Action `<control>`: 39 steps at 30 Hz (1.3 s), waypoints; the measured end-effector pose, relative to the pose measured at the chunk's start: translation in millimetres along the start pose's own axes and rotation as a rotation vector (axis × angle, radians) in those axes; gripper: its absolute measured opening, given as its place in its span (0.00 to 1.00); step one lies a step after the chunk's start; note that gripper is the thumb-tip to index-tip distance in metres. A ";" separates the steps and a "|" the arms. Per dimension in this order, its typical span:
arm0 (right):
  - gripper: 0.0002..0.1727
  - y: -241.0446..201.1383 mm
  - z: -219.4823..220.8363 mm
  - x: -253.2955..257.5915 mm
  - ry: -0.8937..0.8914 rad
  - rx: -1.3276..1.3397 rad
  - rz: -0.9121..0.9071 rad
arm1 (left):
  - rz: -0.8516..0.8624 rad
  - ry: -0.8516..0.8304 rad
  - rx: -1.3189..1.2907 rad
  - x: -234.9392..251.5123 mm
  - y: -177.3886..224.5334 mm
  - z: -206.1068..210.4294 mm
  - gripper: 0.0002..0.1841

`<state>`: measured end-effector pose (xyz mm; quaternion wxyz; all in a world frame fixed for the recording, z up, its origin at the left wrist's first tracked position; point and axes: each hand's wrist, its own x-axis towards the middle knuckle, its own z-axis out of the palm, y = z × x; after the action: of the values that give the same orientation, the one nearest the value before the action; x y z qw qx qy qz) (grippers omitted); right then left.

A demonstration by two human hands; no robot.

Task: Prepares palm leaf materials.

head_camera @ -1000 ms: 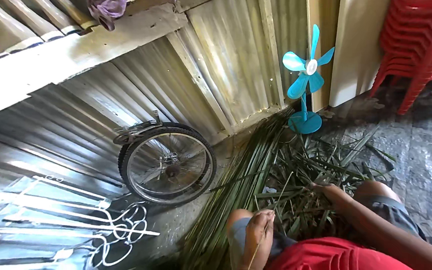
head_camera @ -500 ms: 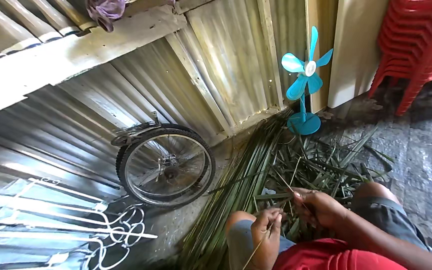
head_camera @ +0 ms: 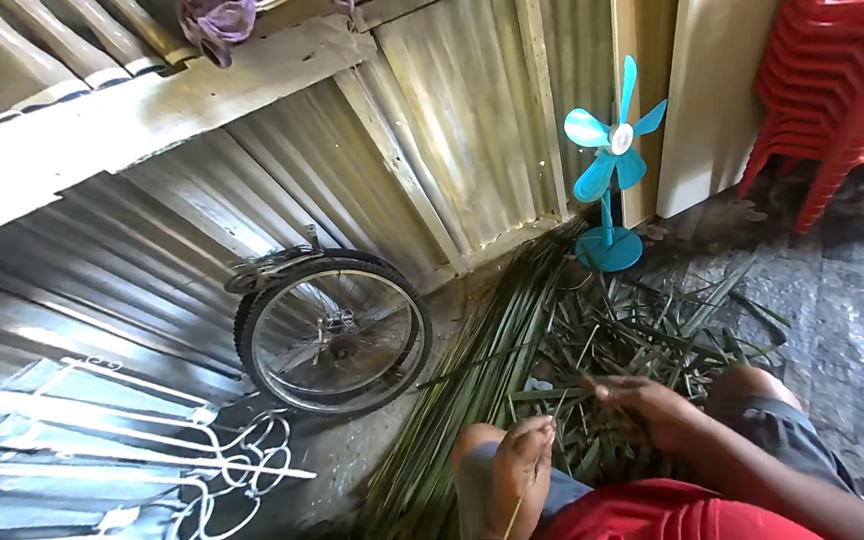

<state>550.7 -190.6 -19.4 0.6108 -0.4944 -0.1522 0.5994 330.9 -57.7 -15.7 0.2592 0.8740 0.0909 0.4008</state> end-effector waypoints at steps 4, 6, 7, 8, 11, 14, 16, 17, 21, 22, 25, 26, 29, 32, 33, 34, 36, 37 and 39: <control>0.25 7.1 17.9 -4.8 -0.231 0.098 0.072 | 0.208 -0.152 0.117 4.0 -10.7 -4.9 0.05; 0.22 4.9 17.3 -4.8 -0.236 0.171 0.085 | 0.265 -0.168 0.130 5.6 -10.1 -9.3 0.05; 0.22 2.7 17.9 -5.2 -0.222 0.199 0.085 | 0.274 -0.173 0.123 6.0 -8.7 -10.9 0.04; 0.22 1.3 19.1 -5.1 -0.198 0.217 0.080 | 0.276 -0.173 0.115 6.0 -6.5 -12.0 0.04; 0.23 -1.3 17.7 2.4 -0.110 0.249 0.020 | 0.262 -0.115 0.096 7.4 4.0 -13.9 0.03; 0.21 -9.3 4.1 14.1 0.020 0.306 -0.065 | 0.246 -0.031 0.070 4.1 9.9 -15.8 0.04; 0.19 -17.6 -6.9 20.8 0.136 0.327 -0.103 | 0.235 -0.005 0.032 -1.7 10.0 -15.9 0.04; 0.19 -20.6 -13.6 25.6 0.209 0.334 -0.127 | 0.216 0.010 0.010 -5.1 9.7 -15.2 0.04; 0.20 -25.0 -50.2 40.0 0.447 0.332 -0.175 | 0.095 0.077 -0.039 -10.9 8.7 -14.8 0.07; 0.19 -23.2 -53.1 38.1 0.448 0.313 -0.162 | 0.051 0.098 -0.049 -11.3 6.7 -14.3 0.06; 0.21 -9.3 -34.9 18.5 0.210 0.154 -0.106 | -0.097 0.138 -0.161 -13.8 -0.2 -9.0 0.01; 0.22 -3.6 -22.9 11.5 0.099 0.105 -0.084 | -0.144 0.147 -0.220 -12.6 1.5 -6.1 0.02; 0.26 11.4 5.9 2.5 -0.166 0.100 -0.026 | -0.263 0.157 -0.367 -6.3 13.6 5.8 0.04; 0.29 14.8 10.0 5.2 -0.181 0.198 -0.019 | -0.347 0.133 -0.533 -15.7 13.8 16.6 0.04; 0.30 15.0 7.1 6.5 -0.149 0.220 -0.019 | -0.362 0.125 -0.572 -20.6 12.4 17.9 0.05; 0.29 15.2 3.9 8.1 -0.104 0.234 -0.020 | -0.373 0.121 -0.593 -25.0 11.2 18.1 0.05; 0.26 15.1 -3.6 13.8 0.041 0.267 -0.045 | -0.388 0.123 -0.605 -32.0 11.0 16.9 0.06; 0.23 14.0 -9.4 18.3 0.136 0.277 -0.060 | -0.402 0.123 -0.600 -34.9 12.6 15.9 0.06; 0.18 9.5 -26.5 28.6 0.298 0.301 -0.073 | -0.428 0.109 -0.572 -39.9 13.4 11.3 0.07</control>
<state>572.4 -178.6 -50.8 0.7149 -0.4749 0.0131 0.5129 312.3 -88.0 -40.8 0.5661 0.7045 0.1699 0.3928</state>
